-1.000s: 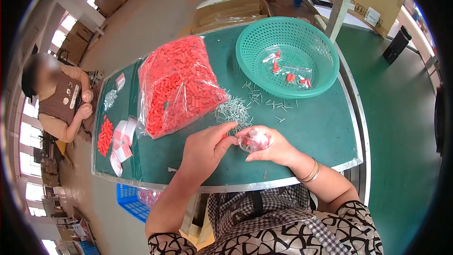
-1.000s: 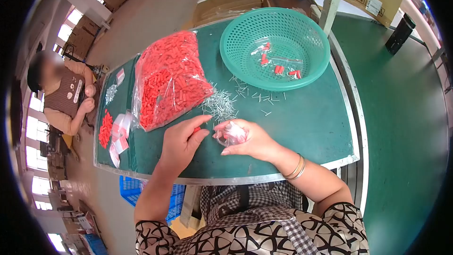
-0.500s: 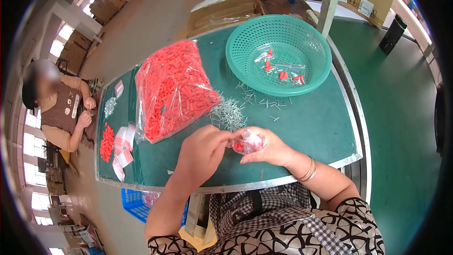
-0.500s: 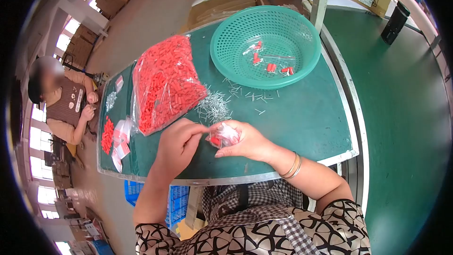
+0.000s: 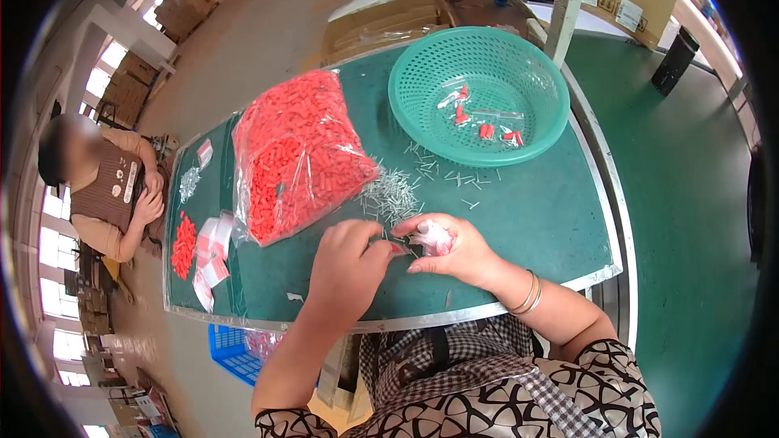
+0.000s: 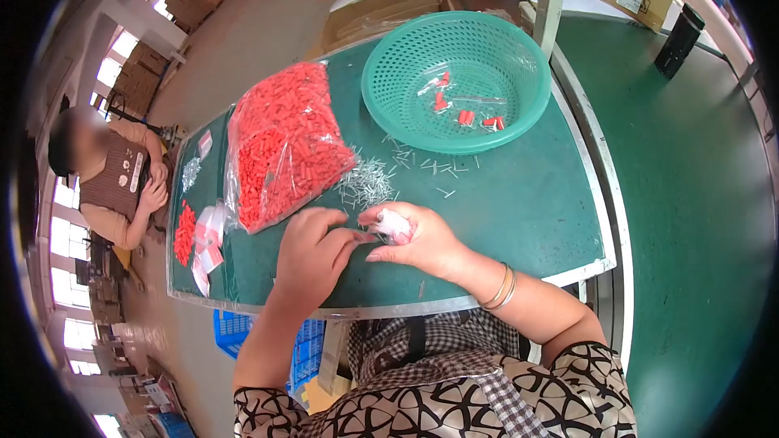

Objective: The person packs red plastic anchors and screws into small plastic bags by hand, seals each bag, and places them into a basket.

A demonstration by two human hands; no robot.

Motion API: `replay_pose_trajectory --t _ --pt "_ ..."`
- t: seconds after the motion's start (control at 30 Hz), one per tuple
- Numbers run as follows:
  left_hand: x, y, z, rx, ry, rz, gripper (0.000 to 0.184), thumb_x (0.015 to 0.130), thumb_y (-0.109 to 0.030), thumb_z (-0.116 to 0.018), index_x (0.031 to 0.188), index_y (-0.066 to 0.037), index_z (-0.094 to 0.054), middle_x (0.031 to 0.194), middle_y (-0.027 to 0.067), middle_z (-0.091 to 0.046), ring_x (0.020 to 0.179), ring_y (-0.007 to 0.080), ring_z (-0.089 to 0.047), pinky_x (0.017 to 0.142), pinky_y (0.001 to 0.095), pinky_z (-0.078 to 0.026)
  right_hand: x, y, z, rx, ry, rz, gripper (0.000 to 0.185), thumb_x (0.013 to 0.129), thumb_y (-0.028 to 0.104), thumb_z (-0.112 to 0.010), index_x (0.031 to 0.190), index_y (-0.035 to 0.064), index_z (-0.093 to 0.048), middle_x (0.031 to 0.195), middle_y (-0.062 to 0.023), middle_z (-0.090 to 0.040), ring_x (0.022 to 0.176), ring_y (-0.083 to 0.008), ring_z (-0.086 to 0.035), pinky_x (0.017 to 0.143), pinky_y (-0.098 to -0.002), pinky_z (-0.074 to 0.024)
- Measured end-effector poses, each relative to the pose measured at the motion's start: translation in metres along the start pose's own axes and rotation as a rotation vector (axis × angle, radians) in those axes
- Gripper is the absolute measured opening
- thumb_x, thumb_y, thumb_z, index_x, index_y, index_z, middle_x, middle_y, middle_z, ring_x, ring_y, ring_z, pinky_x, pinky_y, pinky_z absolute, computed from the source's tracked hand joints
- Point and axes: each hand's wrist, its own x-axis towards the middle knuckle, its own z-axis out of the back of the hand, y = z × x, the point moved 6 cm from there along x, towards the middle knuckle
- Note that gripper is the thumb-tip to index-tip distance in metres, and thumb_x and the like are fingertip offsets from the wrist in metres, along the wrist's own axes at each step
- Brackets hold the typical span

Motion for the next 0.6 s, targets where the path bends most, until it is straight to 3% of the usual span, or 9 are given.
replay_pose_trajectory --t 0.2,0.4,0.5,0.6 --pt "-0.004 0.004 -0.012 -0.145 0.030 0.058 0.013 0.071 -0.005 -0.068 0.079 -0.005 -0.058 0.078 0.0070 -0.055 0.076 0.0267 -0.055 0.062 0.0362 -0.044 0.000 0.006 0.004 -0.362 -0.163 0.067 0.015 0.077 0.010 -0.073 0.089 0.0037 -0.068 0.084 -0.0075 -0.066 0.076 -0.0171 -0.064 0.067 -0.0285 -0.0497" --pt "-0.009 0.016 -0.025 -0.431 0.066 0.258 0.015 0.073 -0.004 -0.071 0.083 -0.003 -0.060 0.077 0.0080 -0.058 0.067 0.0230 -0.055 0.062 0.0336 -0.046 -0.004 0.005 0.009 -0.407 -0.194 0.089 0.010 0.078 0.007 -0.070 0.087 0.0033 -0.067 0.082 -0.0068 -0.064 0.073 -0.0170 -0.062 0.065 -0.0285 -0.0487" --pt "-0.019 0.028 -0.027 -0.611 -0.018 0.539 0.014 0.075 -0.002 -0.069 0.087 -0.002 -0.062 0.079 0.0073 -0.060 0.066 0.0176 -0.056 0.064 0.0289 -0.046 -0.004 0.007 0.009 -0.442 -0.201 0.065 0.009 0.078 0.006 -0.069 0.085 0.0031 -0.066 0.080 -0.0068 -0.062 0.072 -0.0166 -0.062 0.064 -0.0287 -0.0483" --pt "-0.026 0.034 -0.032 -0.884 -0.122 0.674 0.011 0.075 0.003 -0.067 0.084 0.000 -0.063 0.077 0.0045 -0.059 0.070 0.0115 -0.055 0.067 0.0228 -0.044 -0.005 0.008 0.009 -0.369 -0.186 0.052 0.007 0.078 -0.001 -0.067 0.084 0.0011 -0.064 0.083 -0.0073 -0.063 0.076 -0.0146 -0.063 0.068 -0.0272 -0.0500"
